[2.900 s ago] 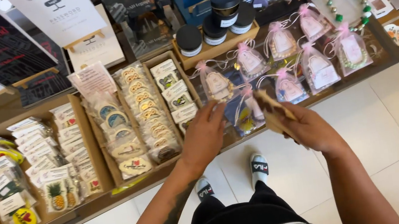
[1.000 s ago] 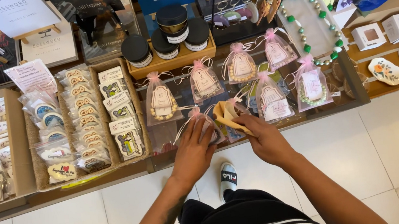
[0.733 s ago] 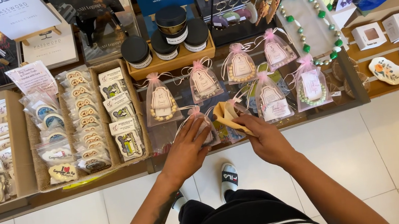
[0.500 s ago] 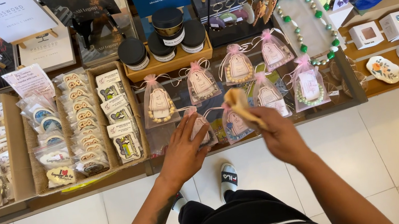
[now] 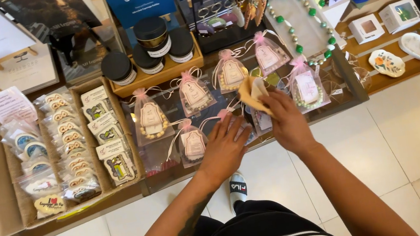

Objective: Browse and organize various souvenir items including stickers and t-shirts on a store shelf.

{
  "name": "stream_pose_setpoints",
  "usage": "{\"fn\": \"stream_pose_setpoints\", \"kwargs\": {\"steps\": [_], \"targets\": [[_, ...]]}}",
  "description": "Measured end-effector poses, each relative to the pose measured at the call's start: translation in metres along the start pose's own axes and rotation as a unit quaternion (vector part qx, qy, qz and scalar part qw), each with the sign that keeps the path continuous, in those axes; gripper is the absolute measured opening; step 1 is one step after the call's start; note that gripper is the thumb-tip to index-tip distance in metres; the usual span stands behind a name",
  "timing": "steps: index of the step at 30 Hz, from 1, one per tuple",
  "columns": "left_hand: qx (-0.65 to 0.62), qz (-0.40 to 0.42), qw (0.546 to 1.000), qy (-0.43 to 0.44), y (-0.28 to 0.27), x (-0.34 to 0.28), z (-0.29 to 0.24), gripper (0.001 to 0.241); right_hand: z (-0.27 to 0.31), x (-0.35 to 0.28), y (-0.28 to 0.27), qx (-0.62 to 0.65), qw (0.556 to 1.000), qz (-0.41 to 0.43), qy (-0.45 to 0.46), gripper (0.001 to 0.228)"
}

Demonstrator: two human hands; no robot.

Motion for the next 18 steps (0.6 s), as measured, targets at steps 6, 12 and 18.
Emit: {"fn": "stream_pose_setpoints", "kwargs": {"steps": [6,12,18], "targets": [[-0.026,0.024,0.999,0.033,0.002,-0.004,0.016,0.046,0.003,-0.007,-0.005,-0.001,0.999,0.033,0.000,0.060],[-0.016,0.048,0.998,0.037,-0.001,0.000,0.018,0.049,0.008,-0.001,-0.024,0.051,0.999,-0.001,0.009,0.055],[-0.027,0.049,0.998,0.032,-0.010,0.001,0.016,0.055,-0.040,0.000,-0.046,0.100,0.983,-0.118,0.103,0.042]]}}
Point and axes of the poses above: each hand's wrist, its own x-axis towards the middle knuckle, its own y-axis out of the palm, z = x × y, the point moved 6 cm from there along x, towards the middle knuckle, and after that the axes turned 8 degrees about -z, right-handed, at the moved point
